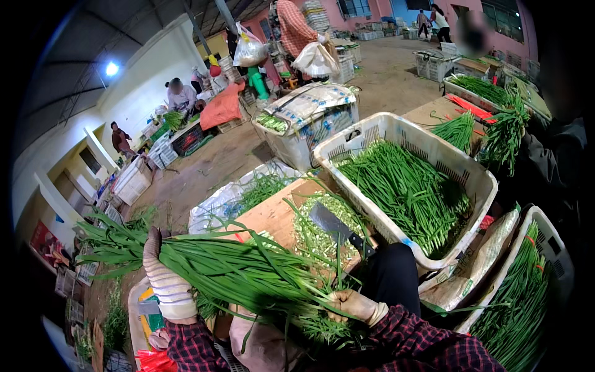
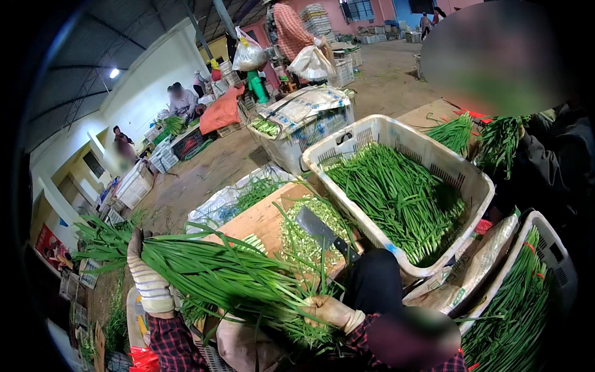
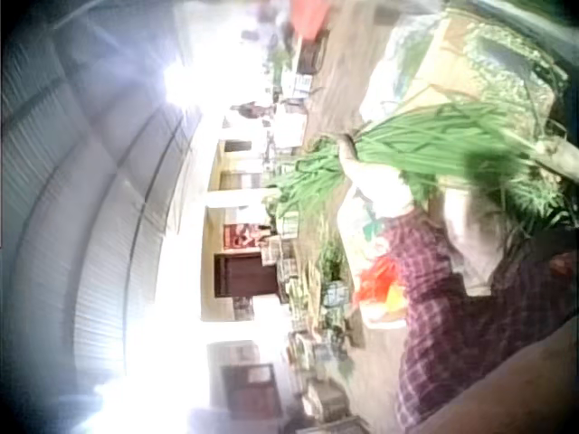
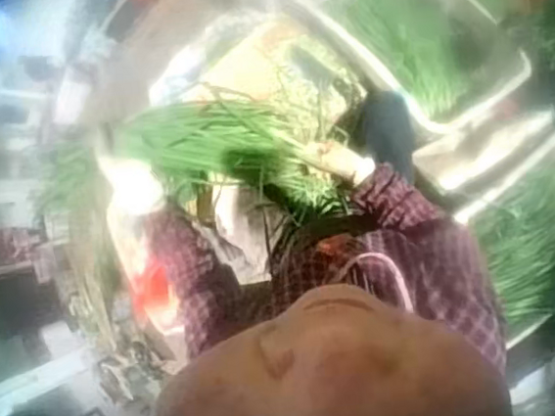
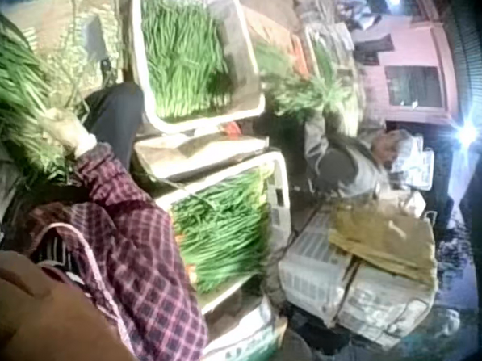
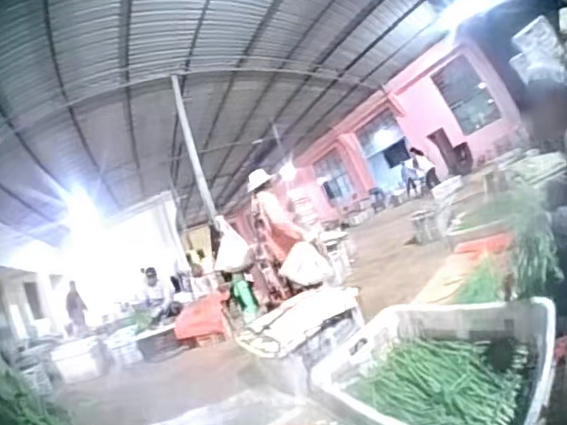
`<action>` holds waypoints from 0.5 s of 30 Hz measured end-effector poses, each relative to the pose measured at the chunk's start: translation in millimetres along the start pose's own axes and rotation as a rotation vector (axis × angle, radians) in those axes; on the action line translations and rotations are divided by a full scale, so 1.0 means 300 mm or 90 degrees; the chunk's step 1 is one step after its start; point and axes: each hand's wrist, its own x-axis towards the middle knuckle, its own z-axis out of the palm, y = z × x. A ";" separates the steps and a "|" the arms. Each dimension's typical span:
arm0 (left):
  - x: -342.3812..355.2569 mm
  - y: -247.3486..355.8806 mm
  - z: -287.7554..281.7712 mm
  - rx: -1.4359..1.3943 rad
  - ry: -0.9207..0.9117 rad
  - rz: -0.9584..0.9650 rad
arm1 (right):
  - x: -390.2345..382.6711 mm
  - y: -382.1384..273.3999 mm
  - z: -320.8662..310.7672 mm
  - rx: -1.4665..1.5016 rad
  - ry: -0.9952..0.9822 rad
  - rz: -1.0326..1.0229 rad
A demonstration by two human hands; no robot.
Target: The person processes bundles of green onions by hand and using a knife, trimming the roots and peeling away outer layers before placing them into a bin.
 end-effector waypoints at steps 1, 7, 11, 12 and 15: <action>-0.011 0.024 0.000 0.003 -0.058 -0.051 | -0.004 0.002 0.009 0.010 0.002 0.014; -0.035 0.032 0.058 -0.035 0.028 0.028 | 0.000 -0.002 -0.006 0.061 -0.015 0.036; -0.026 0.048 0.044 -0.022 0.024 0.019 | -0.014 -0.017 0.022 0.017 0.135 0.069; -0.028 0.053 0.042 -0.022 0.037 0.030 | -0.013 0.022 0.014 0.013 0.173 0.028; -0.027 0.049 0.033 -0.029 0.038 0.050 | -0.003 0.042 0.003 -0.085 0.285 -0.072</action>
